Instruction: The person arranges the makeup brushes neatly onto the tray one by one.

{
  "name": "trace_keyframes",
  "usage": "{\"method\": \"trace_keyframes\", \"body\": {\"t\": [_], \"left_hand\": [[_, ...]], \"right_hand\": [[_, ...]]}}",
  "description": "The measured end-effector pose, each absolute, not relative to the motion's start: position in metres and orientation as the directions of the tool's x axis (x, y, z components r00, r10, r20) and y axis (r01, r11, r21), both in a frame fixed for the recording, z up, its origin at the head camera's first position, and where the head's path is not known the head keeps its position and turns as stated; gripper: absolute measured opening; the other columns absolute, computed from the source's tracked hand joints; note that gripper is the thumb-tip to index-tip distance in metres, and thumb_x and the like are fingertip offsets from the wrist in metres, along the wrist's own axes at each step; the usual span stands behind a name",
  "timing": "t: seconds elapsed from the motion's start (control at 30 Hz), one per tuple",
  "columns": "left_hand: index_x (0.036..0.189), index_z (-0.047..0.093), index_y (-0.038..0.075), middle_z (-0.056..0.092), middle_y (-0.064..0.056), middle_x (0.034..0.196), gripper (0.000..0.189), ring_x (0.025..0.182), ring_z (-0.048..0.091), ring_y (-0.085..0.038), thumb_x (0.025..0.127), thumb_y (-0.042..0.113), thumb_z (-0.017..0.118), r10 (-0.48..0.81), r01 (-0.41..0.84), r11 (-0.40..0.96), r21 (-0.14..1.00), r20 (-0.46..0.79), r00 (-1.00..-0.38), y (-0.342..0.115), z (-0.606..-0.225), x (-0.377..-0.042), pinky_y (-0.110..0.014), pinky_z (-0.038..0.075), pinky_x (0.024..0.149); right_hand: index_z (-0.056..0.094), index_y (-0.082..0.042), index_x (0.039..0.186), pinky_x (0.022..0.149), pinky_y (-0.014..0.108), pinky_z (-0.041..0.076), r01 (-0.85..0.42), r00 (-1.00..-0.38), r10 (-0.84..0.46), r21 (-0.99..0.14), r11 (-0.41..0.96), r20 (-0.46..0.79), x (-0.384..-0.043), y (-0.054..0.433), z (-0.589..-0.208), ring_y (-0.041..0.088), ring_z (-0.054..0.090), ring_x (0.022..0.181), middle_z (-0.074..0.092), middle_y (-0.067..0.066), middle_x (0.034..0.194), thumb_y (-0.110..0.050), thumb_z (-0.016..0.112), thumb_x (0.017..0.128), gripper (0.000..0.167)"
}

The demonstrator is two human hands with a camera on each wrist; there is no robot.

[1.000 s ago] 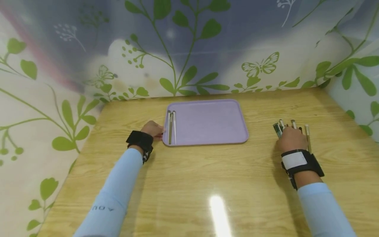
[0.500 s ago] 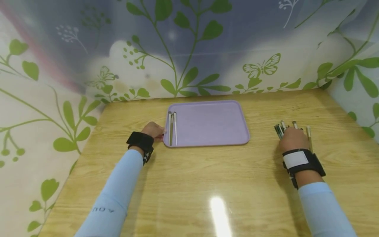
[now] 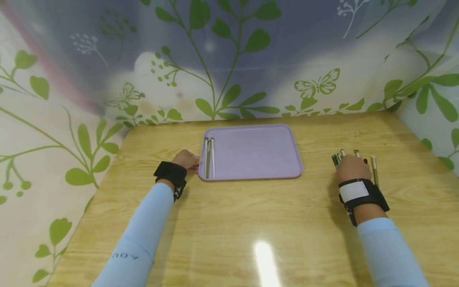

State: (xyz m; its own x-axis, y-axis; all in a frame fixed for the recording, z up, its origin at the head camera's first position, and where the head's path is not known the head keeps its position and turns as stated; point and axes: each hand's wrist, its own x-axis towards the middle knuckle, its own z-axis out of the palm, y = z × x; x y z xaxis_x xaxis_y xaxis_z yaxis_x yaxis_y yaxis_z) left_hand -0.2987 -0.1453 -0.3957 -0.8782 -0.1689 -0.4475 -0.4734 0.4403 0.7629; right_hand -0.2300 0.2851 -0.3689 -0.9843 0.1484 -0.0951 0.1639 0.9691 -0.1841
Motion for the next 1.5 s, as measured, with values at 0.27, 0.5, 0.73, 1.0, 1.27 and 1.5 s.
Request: {"method": "trace_keyframes", "body": {"t": [0.27,0.5,0.73,1.0,1.27,1.5], "left_hand": [[0.095,0.060,0.000,0.052,-0.005,0.054,0.020,0.044,0.051,-0.010,0.077,0.009,0.059,-0.165,-0.468,0.422,0.776,-0.442,-0.882,-0.146,-0.400,-0.302,-0.023,0.051,0.047],[0.094,0.060,-0.001,0.052,-0.006,0.055,0.019,0.044,0.051,-0.011,0.077,0.008,0.059,-0.173,-0.484,0.435,0.759,-0.456,-0.873,-0.146,-0.402,-0.305,-0.023,0.051,0.046],[0.093,0.060,0.000,0.053,-0.006,0.056,0.018,0.045,0.051,-0.011,0.077,0.008,0.060,-0.171,-0.485,0.422,0.766,-0.458,-0.872,-0.147,-0.403,-0.303,-0.023,0.051,0.046],[0.098,0.058,0.000,0.052,-0.007,0.059,0.022,0.045,0.052,-0.012,0.079,0.010,0.057,-0.157,-0.467,0.436,0.769,-0.446,-0.881,-0.146,-0.396,-0.298,-0.024,0.052,0.048],[0.099,0.058,0.001,0.052,-0.007,0.061,0.022,0.046,0.053,-0.012,0.079,0.010,0.057,-0.150,-0.465,0.442,0.767,-0.449,-0.881,-0.145,-0.392,-0.295,-0.025,0.053,0.052],[0.097,0.059,0.000,0.053,-0.006,0.059,0.022,0.046,0.053,-0.012,0.078,0.010,0.058,-0.160,-0.466,0.418,0.780,-0.441,-0.883,-0.146,-0.397,-0.298,-0.024,0.052,0.049]], "right_hand": [[0.056,0.014,0.072,0.036,0.040,0.039,0.190,-0.982,0.184,-0.174,0.966,-0.051,-0.231,0.276,-0.373,0.038,0.051,0.053,0.053,0.028,0.063,-0.005,0.047,0.075,0.021],[0.057,0.014,0.082,0.039,0.041,0.041,0.213,-0.977,0.209,-0.106,0.971,-0.050,-0.233,0.265,-0.378,0.039,0.053,0.059,0.055,0.030,0.071,-0.004,0.042,0.081,0.023],[0.059,0.009,0.071,0.064,0.054,0.042,0.144,-0.989,0.148,-0.094,0.985,0.032,-0.232,0.261,-0.378,0.039,0.053,0.060,0.056,0.028,0.068,-0.001,0.042,0.079,0.022],[0.058,0.011,0.074,0.037,0.042,0.039,0.176,-0.984,0.177,-0.115,0.978,0.003,-0.231,0.261,-0.374,0.039,0.052,0.057,0.055,0.029,0.065,-0.001,0.043,0.080,0.021],[0.045,-0.003,0.046,0.033,0.027,0.030,0.063,-0.998,0.063,-0.192,0.979,-0.007,-0.240,0.250,-0.342,0.019,0.038,0.039,0.040,0.006,0.041,-0.005,0.053,0.074,0.029],[0.063,-0.001,0.054,0.041,0.027,0.043,-0.005,-0.994,-0.049,-0.393,0.920,-0.101,-0.271,0.196,-0.306,0.014,0.053,0.041,0.055,0.002,0.043,-0.017,0.055,0.074,0.027]]}}
